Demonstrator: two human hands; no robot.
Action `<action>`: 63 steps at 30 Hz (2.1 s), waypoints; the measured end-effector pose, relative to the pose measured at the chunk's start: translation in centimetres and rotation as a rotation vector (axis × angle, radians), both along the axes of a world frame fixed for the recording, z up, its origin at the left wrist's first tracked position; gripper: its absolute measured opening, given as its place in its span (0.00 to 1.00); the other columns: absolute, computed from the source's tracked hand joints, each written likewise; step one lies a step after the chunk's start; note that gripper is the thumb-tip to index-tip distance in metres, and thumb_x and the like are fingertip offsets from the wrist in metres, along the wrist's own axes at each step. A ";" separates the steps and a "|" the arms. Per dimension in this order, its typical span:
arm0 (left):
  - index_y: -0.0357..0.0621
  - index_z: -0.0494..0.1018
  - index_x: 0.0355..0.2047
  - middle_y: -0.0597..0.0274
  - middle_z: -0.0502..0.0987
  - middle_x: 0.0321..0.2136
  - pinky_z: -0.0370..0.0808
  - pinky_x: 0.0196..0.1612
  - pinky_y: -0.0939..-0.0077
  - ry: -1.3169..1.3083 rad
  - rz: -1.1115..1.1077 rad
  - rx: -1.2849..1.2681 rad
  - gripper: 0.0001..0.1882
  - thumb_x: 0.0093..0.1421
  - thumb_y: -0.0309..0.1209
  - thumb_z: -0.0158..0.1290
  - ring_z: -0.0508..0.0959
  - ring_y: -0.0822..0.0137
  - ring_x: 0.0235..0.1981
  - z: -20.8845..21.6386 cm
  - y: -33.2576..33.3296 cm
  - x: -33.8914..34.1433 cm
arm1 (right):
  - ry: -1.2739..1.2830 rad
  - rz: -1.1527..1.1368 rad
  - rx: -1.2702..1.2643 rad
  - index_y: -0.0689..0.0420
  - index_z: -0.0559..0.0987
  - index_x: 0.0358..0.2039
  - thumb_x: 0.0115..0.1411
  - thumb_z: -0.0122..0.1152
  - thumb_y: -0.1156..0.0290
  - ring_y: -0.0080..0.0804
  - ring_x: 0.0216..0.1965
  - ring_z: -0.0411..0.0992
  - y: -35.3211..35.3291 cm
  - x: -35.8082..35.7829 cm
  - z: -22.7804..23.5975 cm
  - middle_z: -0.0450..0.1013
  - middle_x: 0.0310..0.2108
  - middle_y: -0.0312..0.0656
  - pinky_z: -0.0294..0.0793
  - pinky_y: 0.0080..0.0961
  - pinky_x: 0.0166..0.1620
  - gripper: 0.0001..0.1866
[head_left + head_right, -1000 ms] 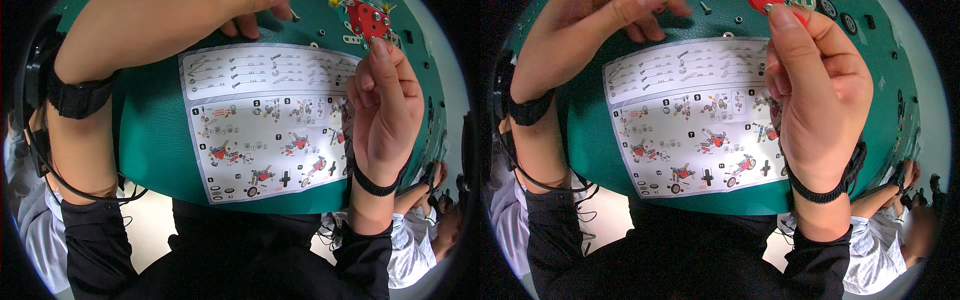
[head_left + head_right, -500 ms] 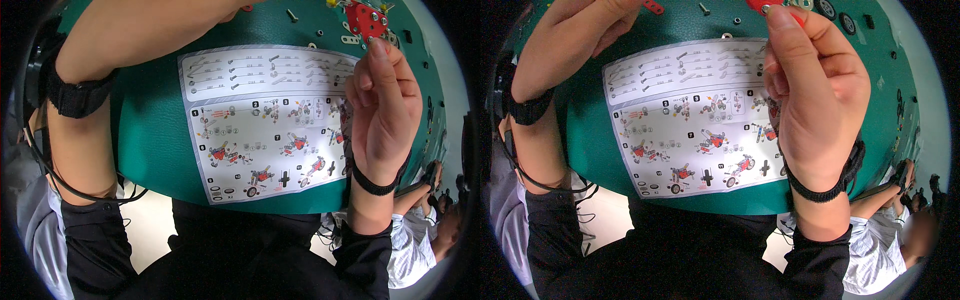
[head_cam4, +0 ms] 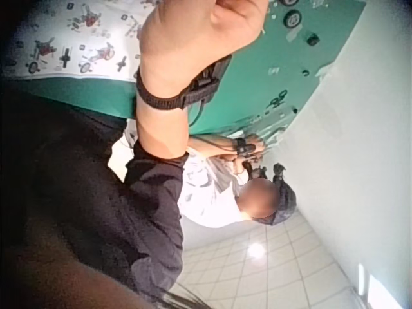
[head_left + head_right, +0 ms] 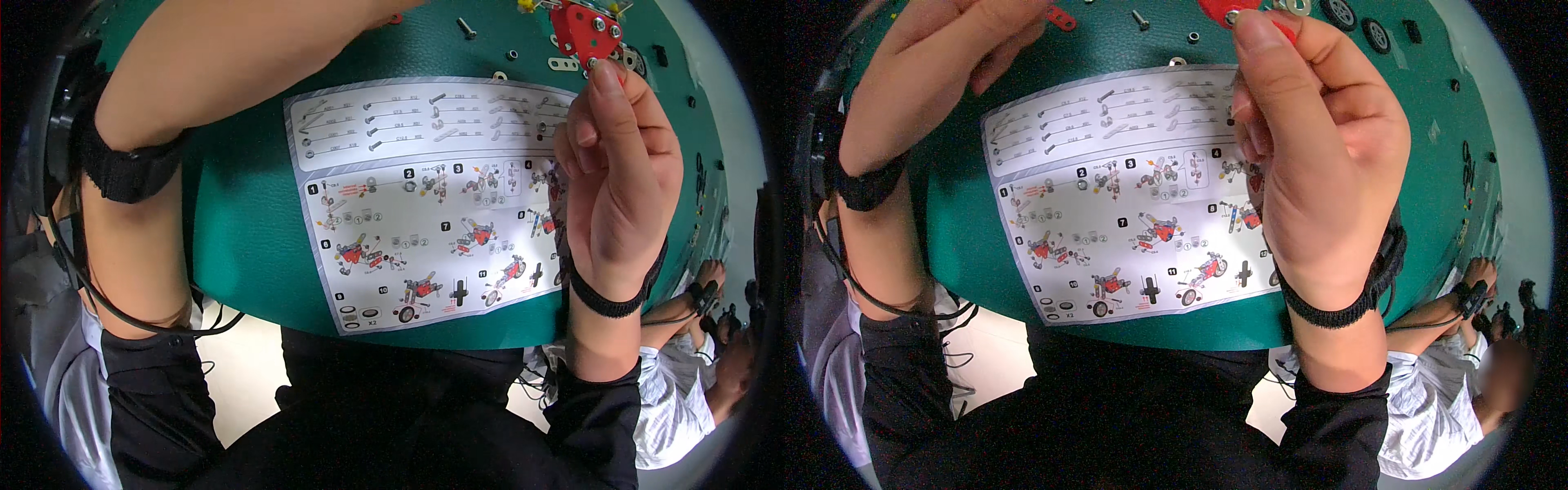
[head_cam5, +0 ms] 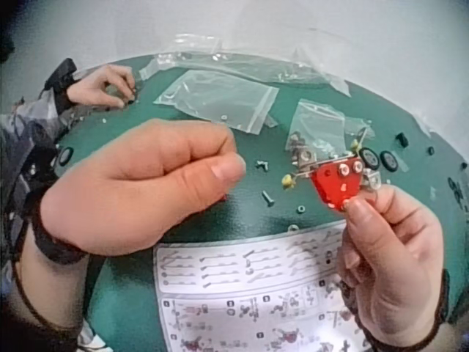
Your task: The person looks at the instructions, opens a plastic bag, and removes a red metal plate. They pick up a small metal assembly, align the red plate against it, and join them by inserting a screw.
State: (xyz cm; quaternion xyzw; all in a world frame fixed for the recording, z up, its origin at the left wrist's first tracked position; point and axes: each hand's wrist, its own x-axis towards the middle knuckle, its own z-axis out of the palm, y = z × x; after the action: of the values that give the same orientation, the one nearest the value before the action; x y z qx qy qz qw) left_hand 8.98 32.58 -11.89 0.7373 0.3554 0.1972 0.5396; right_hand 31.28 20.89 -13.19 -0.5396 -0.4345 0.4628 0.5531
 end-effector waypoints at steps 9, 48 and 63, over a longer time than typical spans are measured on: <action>0.30 0.80 0.38 0.62 0.79 0.23 0.65 0.21 0.84 0.067 -0.093 0.534 0.11 0.64 0.29 0.59 0.70 0.80 0.20 0.8 -1.0 0.5 | -0.023 0.015 0.149 0.60 0.78 0.43 0.69 0.56 0.67 0.14 0.23 0.57 -0.3 -0.8 -0.3 0.65 0.24 0.29 0.57 0.15 0.29 0.10; 0.28 0.79 0.38 0.58 0.81 0.27 0.73 0.28 0.84 -0.128 -0.137 -0.074 0.09 0.61 0.25 0.60 0.77 0.78 0.25 1.8 0.0 0.6 | 0.333 0.117 -0.091 0.61 0.71 0.40 0.72 0.48 0.69 0.15 0.22 0.52 0.0 -0.1 0.4 0.56 0.23 0.29 0.54 0.15 0.26 0.08; 0.28 0.77 0.39 0.55 0.81 0.30 0.77 0.35 0.81 -0.409 -0.140 -0.077 0.09 0.61 0.23 0.59 0.80 0.73 0.30 -2.1 -1.3 1.5 | 0.745 0.352 -0.119 0.57 0.70 0.48 0.74 0.43 0.63 0.15 0.20 0.55 0.9 0.2 -0.6 0.60 0.21 0.27 0.58 0.14 0.23 0.12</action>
State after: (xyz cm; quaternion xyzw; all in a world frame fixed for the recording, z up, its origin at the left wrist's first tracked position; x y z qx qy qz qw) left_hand 10.49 31.24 -14.00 0.6837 0.1934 0.2912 0.6406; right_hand 31.43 21.81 -13.83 -0.2840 -0.2627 0.7381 0.5527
